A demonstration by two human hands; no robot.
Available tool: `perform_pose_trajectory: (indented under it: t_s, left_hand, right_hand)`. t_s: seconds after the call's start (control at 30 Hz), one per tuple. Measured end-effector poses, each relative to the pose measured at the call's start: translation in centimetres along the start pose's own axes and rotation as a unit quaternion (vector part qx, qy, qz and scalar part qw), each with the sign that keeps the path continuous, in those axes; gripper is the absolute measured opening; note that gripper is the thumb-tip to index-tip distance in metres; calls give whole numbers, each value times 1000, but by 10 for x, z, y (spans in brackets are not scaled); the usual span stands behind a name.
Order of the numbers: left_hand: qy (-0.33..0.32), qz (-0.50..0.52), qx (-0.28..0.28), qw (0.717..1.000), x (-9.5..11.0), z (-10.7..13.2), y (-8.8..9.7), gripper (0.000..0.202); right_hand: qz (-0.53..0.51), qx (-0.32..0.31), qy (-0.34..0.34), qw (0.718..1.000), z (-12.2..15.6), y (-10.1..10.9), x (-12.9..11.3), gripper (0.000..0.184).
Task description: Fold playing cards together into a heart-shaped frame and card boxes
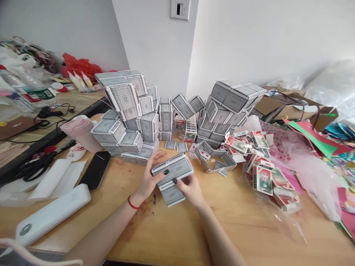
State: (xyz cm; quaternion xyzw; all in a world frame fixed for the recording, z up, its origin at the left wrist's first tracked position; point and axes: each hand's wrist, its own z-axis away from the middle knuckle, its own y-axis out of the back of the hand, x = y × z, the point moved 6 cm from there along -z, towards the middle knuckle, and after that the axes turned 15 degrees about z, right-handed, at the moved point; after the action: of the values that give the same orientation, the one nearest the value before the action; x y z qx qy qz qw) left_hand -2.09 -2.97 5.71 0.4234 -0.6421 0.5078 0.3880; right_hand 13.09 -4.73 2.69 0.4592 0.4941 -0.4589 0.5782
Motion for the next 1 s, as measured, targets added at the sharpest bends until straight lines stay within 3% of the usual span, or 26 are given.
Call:
perform_pose_trajectory:
  t_s: [0.2, 0.33, 0.57, 0.7, 0.9, 1.0]
  left_hand:
    - [45, 33, -23, 998, -10, 2, -7, 47]
    - [37, 23, -2, 999, -11, 3, -9, 30]
    - [9, -3, 21, 1000, -10, 5, -8, 23]
    - [-13, 18, 41, 999, -5, 4, -10, 32]
    - [31, 62, -15, 997, -16, 6, -24, 72]
    - [-2, 9, 0, 1000, -15, 4, -20, 67]
  right_hand:
    - [-8, 25, -14, 1000, -1, 0, 9, 37]
    - [-13, 30, -10, 999, -2, 0, 12, 38]
    - [-22, 39, -7, 999, -3, -1, 17, 39]
    - [-60, 48, -19, 997, -3, -5, 18, 43]
    - [-86, 130, -14, 988, -8, 8, 23, 36]
    - [-123, 137, 25, 983, -14, 22, 16, 42]
